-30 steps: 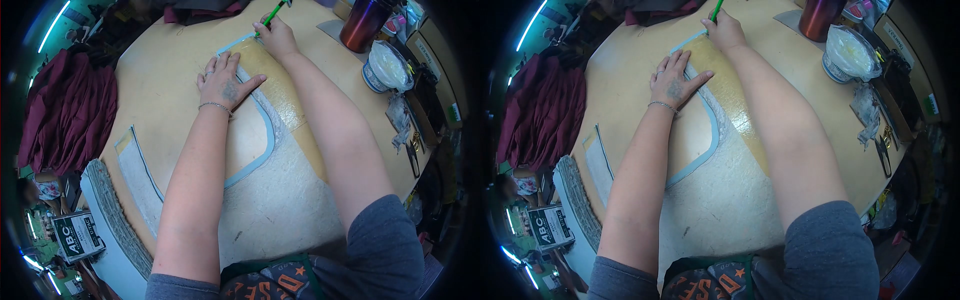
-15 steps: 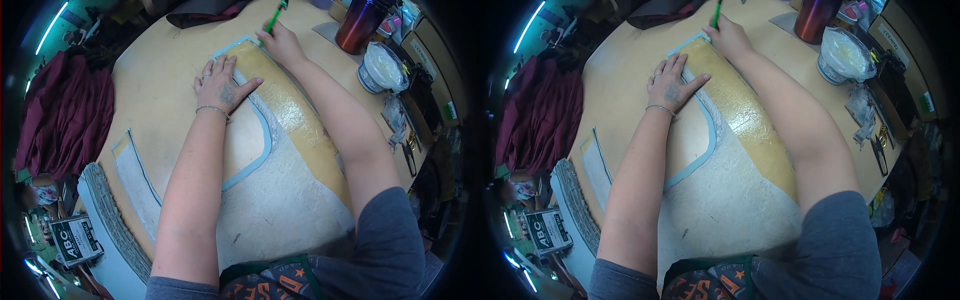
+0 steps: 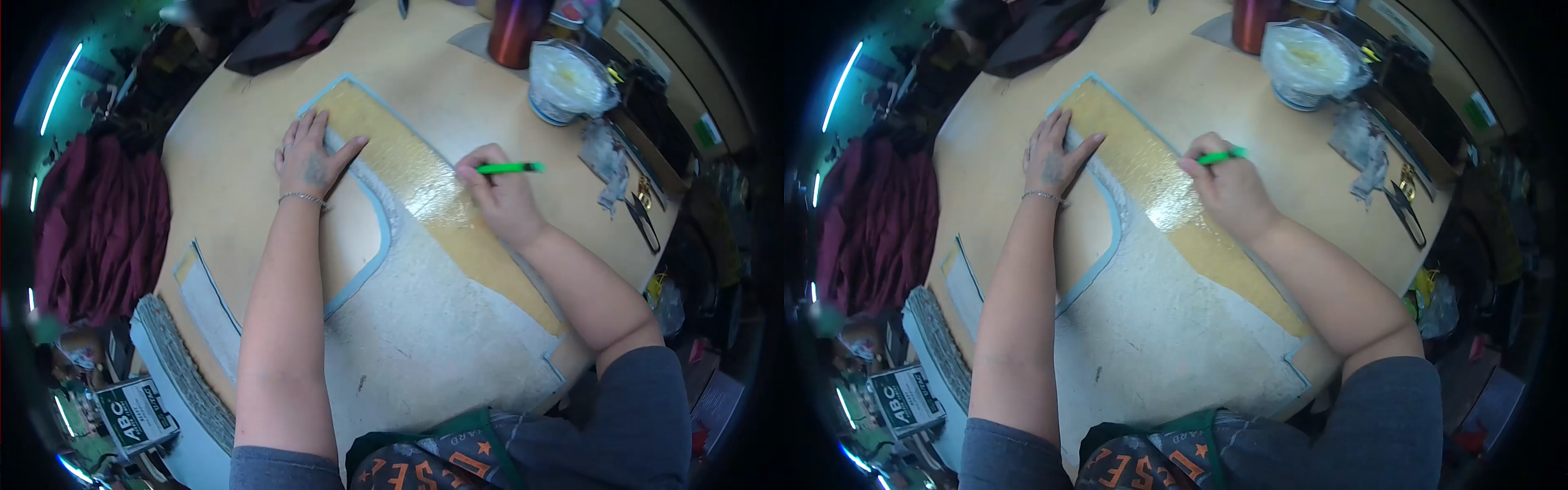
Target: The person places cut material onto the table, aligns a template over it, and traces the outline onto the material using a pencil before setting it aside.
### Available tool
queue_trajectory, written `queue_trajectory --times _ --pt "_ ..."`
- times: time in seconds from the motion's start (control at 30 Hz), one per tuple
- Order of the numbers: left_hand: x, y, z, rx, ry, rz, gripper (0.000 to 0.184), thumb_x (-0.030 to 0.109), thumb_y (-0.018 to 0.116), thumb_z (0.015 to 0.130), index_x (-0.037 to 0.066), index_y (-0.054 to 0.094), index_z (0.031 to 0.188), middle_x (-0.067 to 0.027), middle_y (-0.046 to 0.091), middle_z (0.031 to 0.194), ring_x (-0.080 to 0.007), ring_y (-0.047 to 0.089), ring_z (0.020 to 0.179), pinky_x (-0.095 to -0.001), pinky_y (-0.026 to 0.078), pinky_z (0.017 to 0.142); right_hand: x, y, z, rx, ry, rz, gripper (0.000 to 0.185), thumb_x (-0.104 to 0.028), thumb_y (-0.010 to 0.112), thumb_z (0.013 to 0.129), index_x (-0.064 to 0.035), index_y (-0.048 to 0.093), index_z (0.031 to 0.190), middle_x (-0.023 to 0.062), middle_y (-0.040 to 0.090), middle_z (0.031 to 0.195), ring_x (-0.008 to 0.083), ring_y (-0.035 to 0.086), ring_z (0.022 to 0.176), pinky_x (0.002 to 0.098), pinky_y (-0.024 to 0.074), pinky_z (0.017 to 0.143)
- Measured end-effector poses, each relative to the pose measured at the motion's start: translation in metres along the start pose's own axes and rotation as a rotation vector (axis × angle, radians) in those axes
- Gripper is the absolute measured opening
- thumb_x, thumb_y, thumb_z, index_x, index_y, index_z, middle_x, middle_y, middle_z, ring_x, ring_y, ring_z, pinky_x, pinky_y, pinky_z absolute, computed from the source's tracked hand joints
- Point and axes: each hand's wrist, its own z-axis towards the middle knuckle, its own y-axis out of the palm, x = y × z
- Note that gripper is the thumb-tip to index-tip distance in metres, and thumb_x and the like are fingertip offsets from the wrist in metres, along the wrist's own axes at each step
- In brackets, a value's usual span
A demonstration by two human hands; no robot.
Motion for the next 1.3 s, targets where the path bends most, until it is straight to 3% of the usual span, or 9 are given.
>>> queue_trajectory --times 0.23,0.3,0.43,0.6,0.83,1.1,1.17,1.27,1.3 --pt "0.001 0.013 -0.016 0.101 -0.023 -0.044 0.066 0.054 0.052 0.073 0.012 0.043 0.122 -0.0097 0.032 0.133 -0.0270 0.023 0.126 -0.0514 0.020 0.097 -0.004 -0.006 0.006 0.028 -0.135 -0.085 0.017 -0.018 0.051 0.083 -0.0020 0.046 0.082 0.0157 0.049 0.073 0.0348 0.049 0.072 0.0387 0.0401 0.065" --pt "0.032 0.013 -0.054 0.189 0.107 0.071 0.062 0.050 0.051 0.076 0.011 0.042 0.123 -0.0113 0.032 0.133 -0.0294 0.023 0.126 -0.0537 0.020 0.096 -0.001 -0.005 0.006 0.043 -0.191 -0.059 0.017 -0.019 0.050 0.083 -0.0021 0.046 0.081 0.0157 0.050 0.073 0.0351 0.049 0.074 0.0394 0.0398 0.066" --pt "0.129 -0.011 -0.146 -0.202 0.192 0.074 0.075 0.053 0.050 0.074 0.008 0.029 0.130 -0.0107 0.025 0.137 -0.0293 0.018 0.128 -0.0552 0.017 0.097 -0.003 -0.004 0.006 0.065 -0.192 -0.090 0.017 -0.018 0.050 0.082 -0.0018 0.045 0.080 0.0169 0.051 0.076 0.0355 0.050 0.077 0.0399 0.0402 0.067" --pt "0.129 -0.007 -0.152 -0.189 0.163 -0.006 0.081 0.056 0.048 0.073 0.006 0.025 0.131 -0.0093 0.022 0.138 -0.0264 0.015 0.129 -0.0547 0.016 0.098 -0.006 -0.009 -0.009 0.081 -0.087 -0.153 0.018 -0.020 0.049 0.082 -0.0021 0.046 0.080 0.0173 0.054 0.075 0.0368 0.051 0.076 0.0409 0.0408 0.066" --pt "0.128 -0.007 -0.146 -0.177 0.166 -0.004 0.086 0.061 0.048 0.070 0.006 0.024 0.131 -0.0101 0.022 0.137 -0.0270 0.015 0.129 -0.0551 0.015 0.098 -0.033 -0.086 -0.115 -0.040 0.064 -0.228 0.013 -0.014 0.054 0.081 -0.0034 0.045 0.082 0.0162 0.054 0.073 0.0350 0.053 0.070 0.0394 0.0415 0.061" --pt "0.130 -0.014 -0.148 -0.245 0.175 0.024 0.095 0.066 0.050 0.064 0.006 0.022 0.132 -0.0111 0.020 0.138 -0.0276 0.012 0.129 -0.0559 0.015 0.097 -0.010 -0.010 0.007 0.025 -0.301 -0.296 0.018 -0.018 0.054 0.081 -0.0027 0.047 0.087 0.0178 0.055 0.074 0.0353 0.054 0.070 0.0385 0.0427 0.060" --pt "0.130 -0.011 -0.147 -0.209 0.178 0.001 0.096 0.066 0.052 0.062 0.006 0.024 0.131 -0.0115 0.022 0.137 -0.0290 0.014 0.128 -0.0566 0.015 0.096 -0.014 0.010 0.036 -0.113 0.040 -0.124 0.022 -0.020 0.054 0.081 -0.0013 0.047 0.090 0.0186 0.055 0.076 0.0360 0.054 0.073 0.0378 0.0431 0.062" --pt "0.133 -0.014 -0.148 -0.223 0.176 0.034 0.093 0.062 0.054 0.063 0.006 0.025 0.131 -0.0107 0.023 0.137 -0.0283 0.015 0.128 -0.0565 0.016 0.096 -0.020 0.027 0.020 -0.221 -0.161 -0.341 0.024 -0.021 0.053 0.082 -0.0001 0.046 0.092 0.0177 0.055 0.077 0.0308 0.057 0.074 0.0374 0.0440 0.064" --pt "0.131 -0.013 -0.148 -0.219 0.179 0.023 0.092 0.061 0.054 0.063 0.007 0.025 0.131 -0.0105 0.023 0.137 -0.0281 0.016 0.128 -0.0565 0.016 0.096 -0.023 0.024 0.004 -0.140 -0.145 -0.225 0.021 -0.020 0.051 0.083 -0.0010 0.047 0.091 0.0173 0.055 0.075 0.0311 0.056 0.072 0.0368 0.0443 0.064"
